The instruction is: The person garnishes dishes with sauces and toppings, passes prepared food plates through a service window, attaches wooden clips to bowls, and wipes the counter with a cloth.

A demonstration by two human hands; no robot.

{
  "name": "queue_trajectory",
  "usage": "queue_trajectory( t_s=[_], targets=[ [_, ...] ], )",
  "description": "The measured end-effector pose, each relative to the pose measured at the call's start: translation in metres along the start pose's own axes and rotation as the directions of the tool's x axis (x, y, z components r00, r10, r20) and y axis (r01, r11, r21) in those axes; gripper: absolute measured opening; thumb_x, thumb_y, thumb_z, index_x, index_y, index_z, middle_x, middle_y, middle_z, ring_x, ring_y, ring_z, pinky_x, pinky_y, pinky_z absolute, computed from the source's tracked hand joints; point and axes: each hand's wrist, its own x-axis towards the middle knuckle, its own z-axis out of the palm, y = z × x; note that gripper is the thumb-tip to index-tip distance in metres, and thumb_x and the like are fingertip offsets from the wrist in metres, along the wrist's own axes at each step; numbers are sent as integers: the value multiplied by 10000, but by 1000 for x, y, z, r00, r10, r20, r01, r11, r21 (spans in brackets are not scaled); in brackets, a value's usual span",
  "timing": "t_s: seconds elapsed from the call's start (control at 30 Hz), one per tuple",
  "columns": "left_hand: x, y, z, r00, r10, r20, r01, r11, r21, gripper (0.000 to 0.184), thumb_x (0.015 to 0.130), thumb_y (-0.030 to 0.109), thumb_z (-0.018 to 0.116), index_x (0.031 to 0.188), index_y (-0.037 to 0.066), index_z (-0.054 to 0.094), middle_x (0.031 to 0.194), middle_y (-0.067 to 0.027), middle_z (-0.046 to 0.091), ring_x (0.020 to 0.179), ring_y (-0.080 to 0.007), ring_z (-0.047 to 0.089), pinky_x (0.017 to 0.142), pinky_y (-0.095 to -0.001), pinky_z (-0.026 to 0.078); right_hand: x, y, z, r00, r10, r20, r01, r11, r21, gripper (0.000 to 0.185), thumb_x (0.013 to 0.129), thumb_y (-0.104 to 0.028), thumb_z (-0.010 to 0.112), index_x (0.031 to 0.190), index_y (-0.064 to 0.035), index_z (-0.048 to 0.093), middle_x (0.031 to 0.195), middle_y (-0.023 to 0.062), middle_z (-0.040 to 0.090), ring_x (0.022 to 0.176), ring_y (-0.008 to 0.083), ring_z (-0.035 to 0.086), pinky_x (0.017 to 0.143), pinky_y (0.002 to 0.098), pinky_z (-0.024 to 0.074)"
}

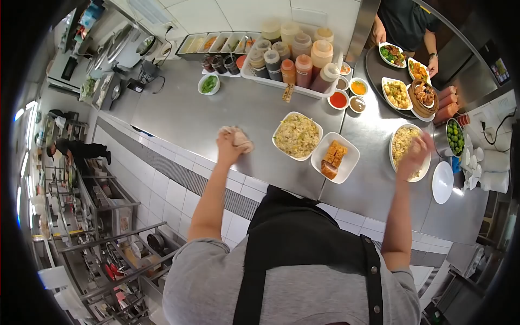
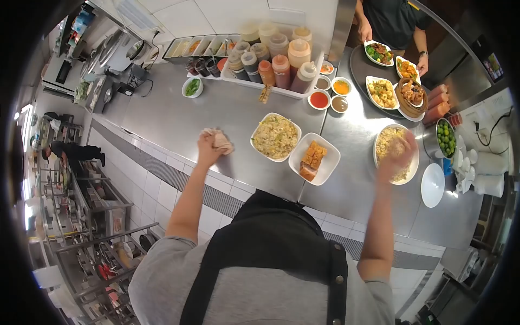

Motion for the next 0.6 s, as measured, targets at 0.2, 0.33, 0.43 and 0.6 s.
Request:
queue_trajectory(
  t_s=[0.2, 0.33, 0.43, 0.6],
  targets=[
    [-15, 53, 0, 964, 255, 78, -266, 934, 238, 456, 856, 90, 478, 1306, 26, 431, 1210, -211, 482, 1116, -405, 458, 935, -460, 399, -71, -259, 128, 654, -379, 654, -155, 780, 607, 420, 701, 19, 657, 1099, -67, 554, 1178, 135, 510, 1045, 300, 531, 896, 396, 447],
    [-54, -7, -20, 956, 247, 162, -203, 948, -247, 376, 863, 117, 486, 1229, 38, 512, 1142, -181, 527, 1033, -377, 507, 900, -435, 412, -112, -319, 148, 512, -491, 705, -164, 749, 642, 355, 758, 26, 620, 1096, -64, 563, 1196, 136, 500, 1023, 289, 546, 865, 367, 463],
    [-43, -136, -49, 981, -84, 175, 135, 942, -306, 347, 857, 67, 499, 1199, 42, 549, 1007, -192, 546, 912, -355, 534, 807, -420, 435, -134, -328, 147, 463, -413, 784, -238, 795, 558, 346, 780, 10, 598, 1113, -70, 549, 1200, 140, 501, 1005, 305, 554, 823, 375, 474],
    [61, -252, -84, 965, -232, -123, 218, 969, -117, 464, 825, -30, 494, 1276, 77, 509, 959, -222, 535, 909, -367, 537, 759, -420, 451, -177, -329, 138, 476, -221, 851, -338, 848, 409, 325, 800, -6, 585, 1116, -71, 542, 1190, 139, 503, 968, 313, 568, 791, 377, 480]
  ],
)
